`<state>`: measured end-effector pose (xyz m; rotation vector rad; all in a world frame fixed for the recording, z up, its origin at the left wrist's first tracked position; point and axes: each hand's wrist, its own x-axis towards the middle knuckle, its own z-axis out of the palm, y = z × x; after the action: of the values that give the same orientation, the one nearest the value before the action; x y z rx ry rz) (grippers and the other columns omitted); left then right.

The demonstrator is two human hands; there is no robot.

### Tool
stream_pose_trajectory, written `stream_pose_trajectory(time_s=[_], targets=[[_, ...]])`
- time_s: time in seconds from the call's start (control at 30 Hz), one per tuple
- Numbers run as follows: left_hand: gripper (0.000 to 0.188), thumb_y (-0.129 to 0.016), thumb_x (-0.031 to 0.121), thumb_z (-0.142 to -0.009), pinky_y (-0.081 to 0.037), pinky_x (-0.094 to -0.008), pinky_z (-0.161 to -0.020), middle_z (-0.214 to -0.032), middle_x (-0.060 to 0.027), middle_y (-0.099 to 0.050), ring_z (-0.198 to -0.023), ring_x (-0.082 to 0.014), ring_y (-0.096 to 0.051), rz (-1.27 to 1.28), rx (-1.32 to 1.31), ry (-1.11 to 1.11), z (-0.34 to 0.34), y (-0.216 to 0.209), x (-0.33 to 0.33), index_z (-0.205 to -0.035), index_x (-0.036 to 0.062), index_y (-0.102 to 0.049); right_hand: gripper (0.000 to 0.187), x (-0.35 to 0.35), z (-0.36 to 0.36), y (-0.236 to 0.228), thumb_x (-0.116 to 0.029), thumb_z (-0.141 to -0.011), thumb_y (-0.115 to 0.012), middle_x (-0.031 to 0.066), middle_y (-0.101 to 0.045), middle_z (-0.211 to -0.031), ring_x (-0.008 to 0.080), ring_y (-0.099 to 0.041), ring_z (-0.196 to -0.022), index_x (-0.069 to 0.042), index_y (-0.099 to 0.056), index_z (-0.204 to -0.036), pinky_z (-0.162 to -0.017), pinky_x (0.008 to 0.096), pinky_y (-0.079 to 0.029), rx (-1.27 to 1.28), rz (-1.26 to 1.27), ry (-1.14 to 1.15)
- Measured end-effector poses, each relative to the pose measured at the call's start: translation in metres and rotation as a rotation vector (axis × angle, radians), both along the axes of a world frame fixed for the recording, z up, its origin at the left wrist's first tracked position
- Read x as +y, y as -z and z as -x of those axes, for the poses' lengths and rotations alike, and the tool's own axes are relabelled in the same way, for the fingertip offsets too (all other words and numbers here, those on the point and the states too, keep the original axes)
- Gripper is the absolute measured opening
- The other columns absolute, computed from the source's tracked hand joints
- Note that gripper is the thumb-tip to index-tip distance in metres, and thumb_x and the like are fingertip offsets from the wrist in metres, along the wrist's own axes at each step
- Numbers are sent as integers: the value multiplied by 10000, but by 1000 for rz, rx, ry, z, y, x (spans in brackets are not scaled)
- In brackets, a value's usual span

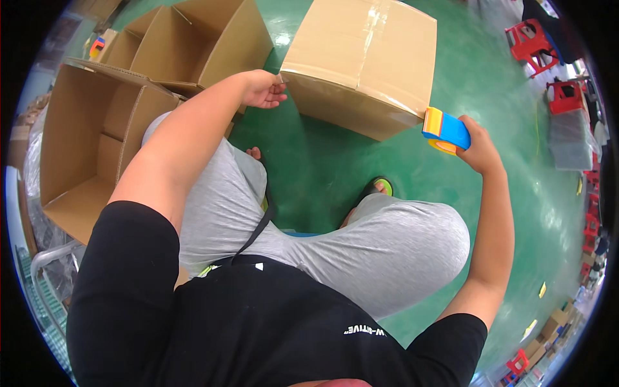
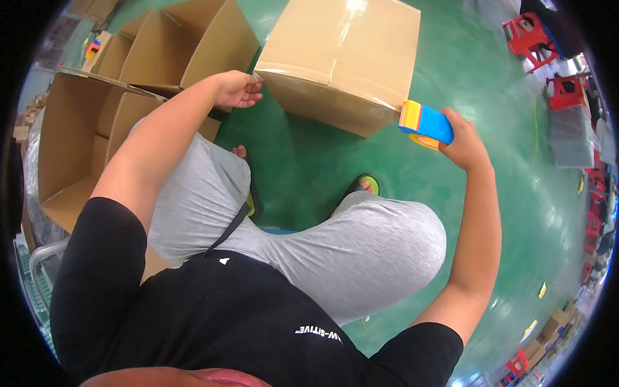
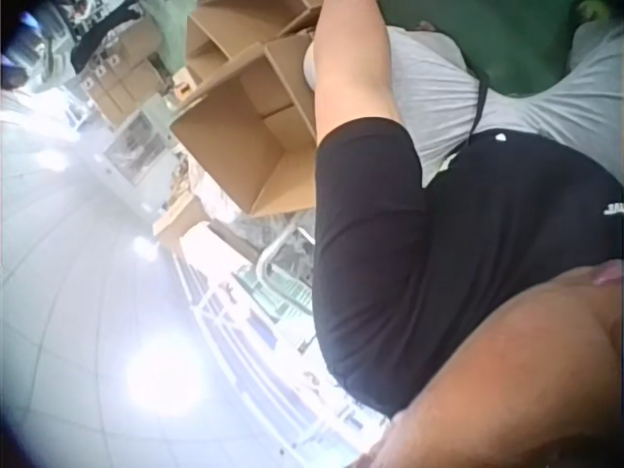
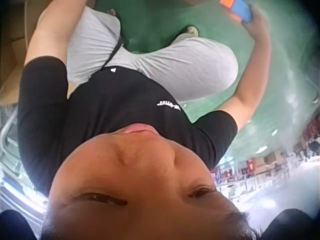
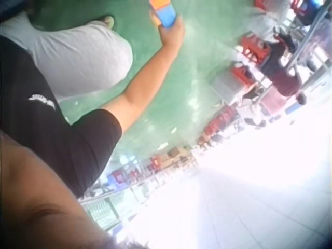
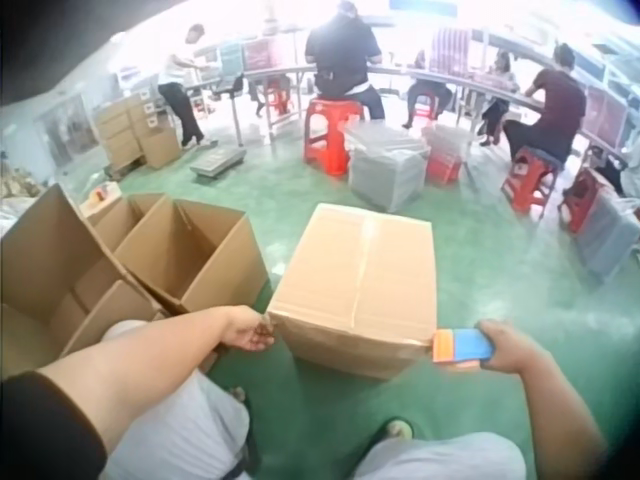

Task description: Taping cardboard boxes closed using a handheld tape dispenser.

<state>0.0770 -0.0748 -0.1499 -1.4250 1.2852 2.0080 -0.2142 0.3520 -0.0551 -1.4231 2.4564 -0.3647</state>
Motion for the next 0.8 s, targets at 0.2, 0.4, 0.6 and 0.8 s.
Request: stream_pose_trajectory(time_s=[0.2, 0.4, 0.6, 0.8], targets=[[367, -491, 405, -1017, -540, -392, -770, -1093, -98, -644, -973, -227, -654, 317, -321, 14, 9, -5, 25, -1173, 93, -604, 480, 5, 6, 5, -13, -672, -734, 184, -636, -1082, 431, -583, -1034, -77, -550, -1111, -900, 473, -482, -58, -62, 61], [540, -599, 360, -929, -419, -443, -1047, -1347, -157, -570, -1232, -346, -541, 1720, 402, 397, 29, -22, 24, -1344, 24, -516, 469, 6, -3, 3, -26, -678, -746, 199, -634, -1023, 423, -598, -982, -60, -547, -1102, -848, 455, -492, -1, -48, 60], [835, -725, 351, -810, -252, -409, -1193, -1543, -102, -365, -1440, -256, -319, 1775, 551, 1118, 32, -35, 78, -1496, 80, -335, 444, 11, 1, -21, -44, -712, -717, 197, -620, -962, 402, -600, -903, -39, -544, -1121, -809, 418, -489, -40, -10, -8], [883, -783, 331, -743, -302, -385, -1170, -1530, -89, -396, -1406, -271, -368, 1519, 595, 1170, 34, -54, 58, -1483, 84, -368, 489, 19, -23, -113, 5, -662, -625, 196, -604, -965, 398, -580, -925, -30, -546, -1143, -840, 400, -478, 96, 30, -2]])
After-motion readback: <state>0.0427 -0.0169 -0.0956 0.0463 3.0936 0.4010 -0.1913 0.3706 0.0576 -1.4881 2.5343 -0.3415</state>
